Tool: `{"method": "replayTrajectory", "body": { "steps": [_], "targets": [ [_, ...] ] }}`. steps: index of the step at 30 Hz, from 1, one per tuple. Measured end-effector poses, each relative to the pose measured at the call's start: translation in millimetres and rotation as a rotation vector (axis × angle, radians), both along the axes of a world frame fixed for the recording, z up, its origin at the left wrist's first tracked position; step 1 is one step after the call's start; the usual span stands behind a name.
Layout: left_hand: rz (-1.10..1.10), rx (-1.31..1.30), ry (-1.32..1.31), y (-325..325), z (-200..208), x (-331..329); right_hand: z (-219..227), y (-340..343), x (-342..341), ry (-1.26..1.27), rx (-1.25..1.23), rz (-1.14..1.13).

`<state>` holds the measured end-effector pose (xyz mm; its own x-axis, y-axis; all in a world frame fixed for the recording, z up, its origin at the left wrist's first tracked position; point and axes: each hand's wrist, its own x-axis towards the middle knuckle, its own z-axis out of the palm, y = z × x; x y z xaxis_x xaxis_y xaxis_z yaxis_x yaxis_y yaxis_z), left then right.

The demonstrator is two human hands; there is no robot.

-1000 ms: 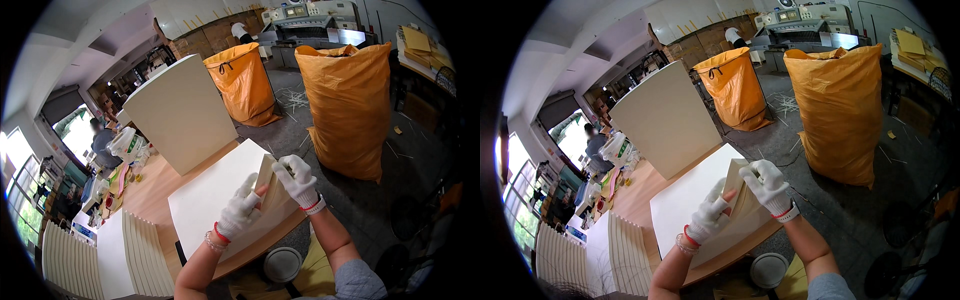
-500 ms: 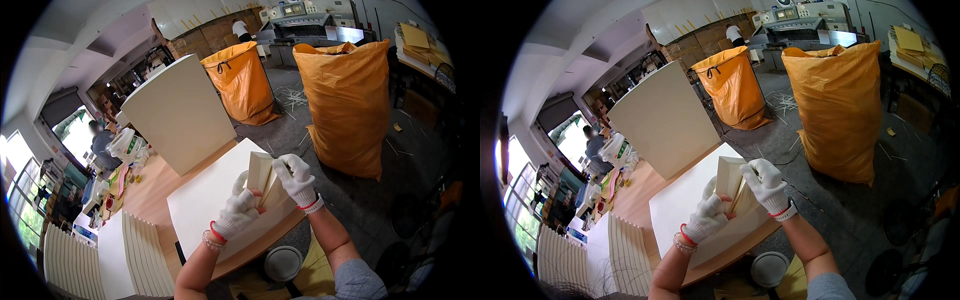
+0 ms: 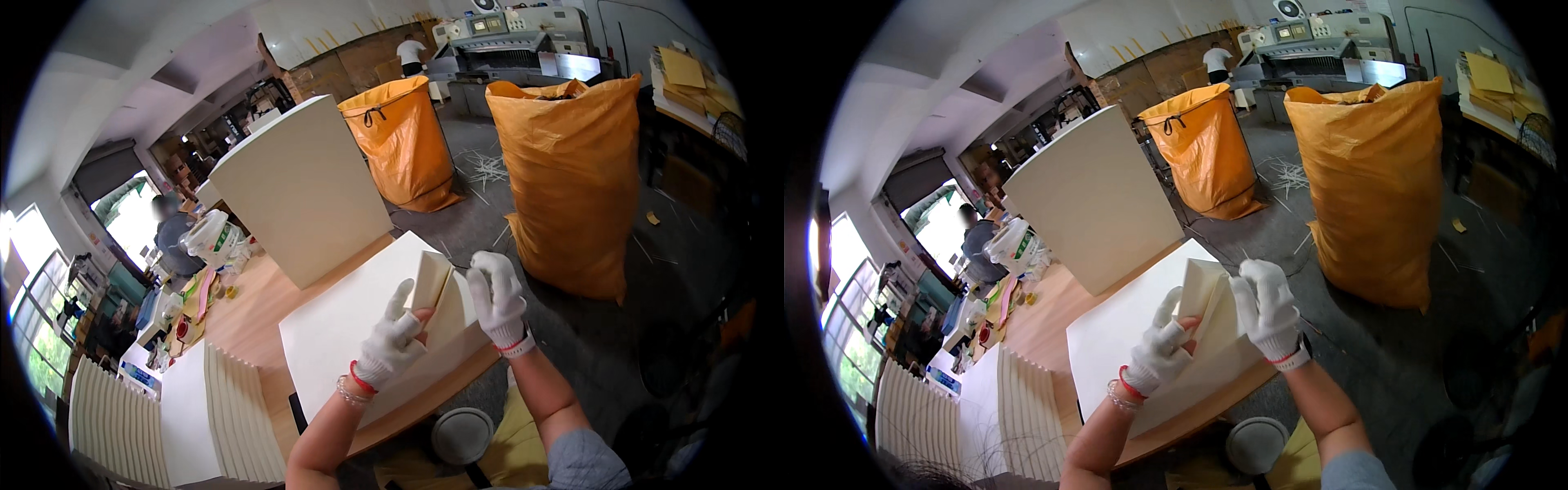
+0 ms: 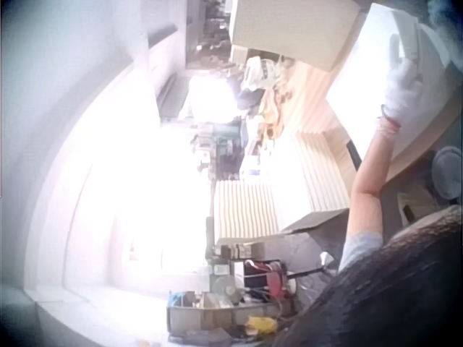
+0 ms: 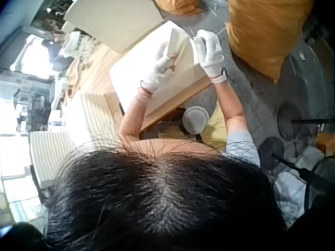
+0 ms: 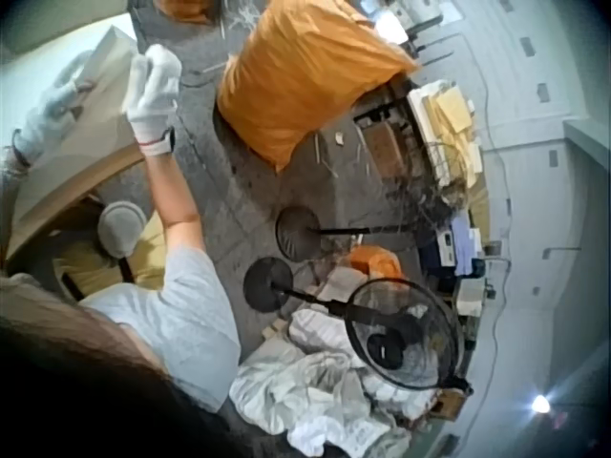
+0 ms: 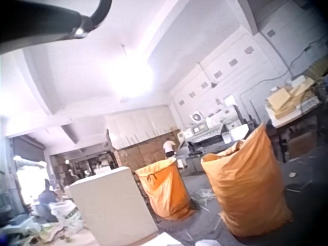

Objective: The person repeatedly folds white paper sheets into box shapes and stacks them on a table. The process involves picking up a sheet, folding it into a specific shape, and placing it onto a growing pile of finished boxes. The person wears white gloves throughout the task.

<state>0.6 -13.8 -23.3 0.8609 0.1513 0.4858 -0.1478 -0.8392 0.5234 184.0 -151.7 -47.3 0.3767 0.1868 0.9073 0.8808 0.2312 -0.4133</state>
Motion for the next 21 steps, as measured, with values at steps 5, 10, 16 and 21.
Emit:
{"method": "replayTrajectory", "body": {
  "steps": [5, 10, 16, 21],
  "targets": [
    [0.181, 0.332, -0.046, -23, 2, -6, -19, -10, -37, -0.236, -0.427, 0.151],
    [0.218, 0.687, -0.104, -26, -7, -8, -28, -6, -35, -0.147, -0.661, 0.166],
    [0.357, 0.564, -0.224, 16, 19, -34, -23, 3, -42, -0.169, -0.488, 0.144],
    [0.512, 0.097, -0.462, 35, 83, -122, -19, 3, -40, -0.207, -0.548, 0.130]
  ]
}}
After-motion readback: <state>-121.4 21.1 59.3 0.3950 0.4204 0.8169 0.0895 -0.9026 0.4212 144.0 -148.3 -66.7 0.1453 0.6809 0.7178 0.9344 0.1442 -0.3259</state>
